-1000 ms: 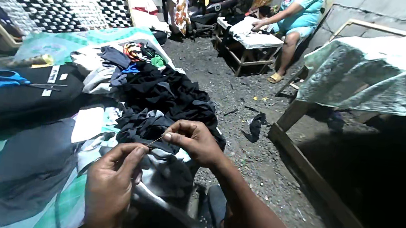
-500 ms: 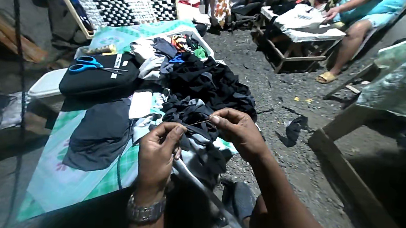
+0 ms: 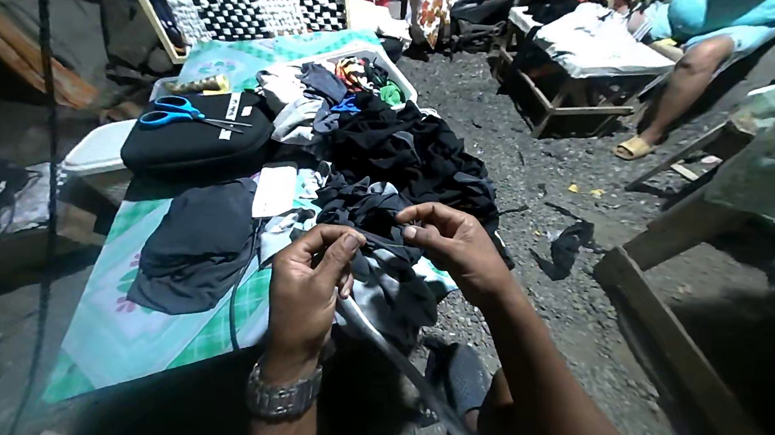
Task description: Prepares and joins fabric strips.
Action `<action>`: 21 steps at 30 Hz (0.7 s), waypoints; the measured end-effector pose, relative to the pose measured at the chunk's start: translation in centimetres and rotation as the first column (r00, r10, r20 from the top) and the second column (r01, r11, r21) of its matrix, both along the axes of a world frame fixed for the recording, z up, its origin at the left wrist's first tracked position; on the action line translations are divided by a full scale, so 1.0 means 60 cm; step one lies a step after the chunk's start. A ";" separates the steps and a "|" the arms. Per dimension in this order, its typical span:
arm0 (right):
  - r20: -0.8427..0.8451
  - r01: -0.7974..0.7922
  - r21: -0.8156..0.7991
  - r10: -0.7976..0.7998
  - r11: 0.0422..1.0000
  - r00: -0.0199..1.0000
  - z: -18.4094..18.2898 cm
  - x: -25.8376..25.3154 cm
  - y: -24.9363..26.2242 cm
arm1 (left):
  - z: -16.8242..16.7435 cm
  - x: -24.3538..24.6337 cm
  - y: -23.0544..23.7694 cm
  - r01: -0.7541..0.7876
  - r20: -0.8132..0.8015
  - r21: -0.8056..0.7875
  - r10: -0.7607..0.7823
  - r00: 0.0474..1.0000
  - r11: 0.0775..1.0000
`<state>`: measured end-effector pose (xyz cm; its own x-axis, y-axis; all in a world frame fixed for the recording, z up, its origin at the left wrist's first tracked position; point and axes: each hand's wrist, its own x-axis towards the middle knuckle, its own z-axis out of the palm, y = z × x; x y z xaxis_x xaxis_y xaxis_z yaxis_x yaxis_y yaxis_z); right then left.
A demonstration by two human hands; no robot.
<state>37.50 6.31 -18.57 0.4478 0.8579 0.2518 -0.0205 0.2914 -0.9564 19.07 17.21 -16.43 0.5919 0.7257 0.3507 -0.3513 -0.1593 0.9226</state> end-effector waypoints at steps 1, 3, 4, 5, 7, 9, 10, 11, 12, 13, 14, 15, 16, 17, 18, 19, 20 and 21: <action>0.009 0.001 -0.009 -0.001 1.000 1.000 0.000 -0.001 0.000 | 0.001 0.000 -0.001 0.002 0.002 -0.004 -0.002 1.000 1.000; 0.027 0.004 -0.018 -0.003 1.000 1.000 0.002 -0.004 0.000 | 0.001 0.000 -0.001 0.009 0.010 -0.016 -0.008 1.000 1.000; 0.033 0.002 -0.018 -0.002 1.000 0.999 0.004 -0.006 0.000 | 0.001 -0.001 -0.001 0.012 0.016 -0.022 -0.012 1.000 1.000; 0.037 -0.005 -0.019 0.006 1.000 0.999 0.005 -0.008 0.000 | 0.002 -0.001 -0.001 0.019 0.022 -0.029 -0.018 1.000 0.999; 0.035 -0.024 -0.019 0.025 1.000 0.999 0.009 -0.013 -0.001 | 0.003 -0.002 -0.001 0.031 0.034 -0.039 -0.030 0.999 0.999; 0.032 -0.035 -0.012 0.035 0.999 0.999 0.013 -0.020 -0.001 | 0.002 -0.003 -0.001 0.046 0.041 -0.041 -0.044 0.998 0.998; 0.035 -0.034 -0.004 0.034 0.999 0.999 0.014 -0.023 -0.001 | 0.002 -0.003 -0.001 0.053 0.046 -0.041 -0.051 0.998 0.998; 0.039 -0.031 0.007 0.031 0.999 0.999 0.015 -0.026 0.000 | 0.003 -0.003 -0.001 0.057 0.048 -0.042 -0.055 0.997 0.997; 0.044 -0.028 0.017 0.028 0.999 0.999 0.015 -0.028 0.001 | 0.003 -0.003 -0.002 0.060 0.050 -0.043 -0.058 0.997 0.997; 0.052 -0.025 0.026 0.024 0.999 0.998 0.015 -0.030 0.002 | 0.004 -0.003 -0.002 0.062 0.053 -0.043 -0.060 0.997 0.997; 0.060 -0.025 0.032 0.023 0.999 0.998 0.014 -0.032 0.003 | 0.004 -0.003 -0.002 0.066 0.055 -0.042 -0.064 0.996 0.997; 0.063 -0.024 0.035 0.022 0.999 0.998 0.014 -0.034 0.004 | 0.004 -0.003 -0.002 0.070 0.055 -0.041 -0.068 0.996 0.997; 0.062 -0.028 0.038 0.025 0.999 0.998 0.014 -0.036 0.005 | 0.004 -0.003 -0.003 0.072 0.056 -0.040 -0.070 0.996 0.997; 0.063 -0.033 0.042 0.030 0.999 0.998 0.014 -0.038 0.006 | 0.004 -0.003 -0.004 0.075 0.057 -0.040 -0.073 0.996 0.996; 0.063 -0.036 0.047 0.033 0.998 0.997 0.014 -0.040 0.007 | 0.005 -0.002 -0.004 0.078 0.057 -0.040 -0.076 0.996 0.996; 0.061 -0.035 0.052 0.032 0.998 0.998 0.012 -0.042 0.008 | 0.005 -0.003 -0.004 0.082 0.054 -0.040 -0.080 0.995 0.996; 0.057 -0.037 0.055 0.034 0.998 0.998 0.011 -0.043 0.009 | 0.005 -0.003 -0.004 0.085 0.052 -0.041 -0.083 0.995 0.996; 0.054 -0.044 0.053 0.041 0.998 0.998 0.010 -0.044 0.010 | 0.005 -0.003 -0.003 0.089 0.054 -0.046 -0.086 0.995 0.995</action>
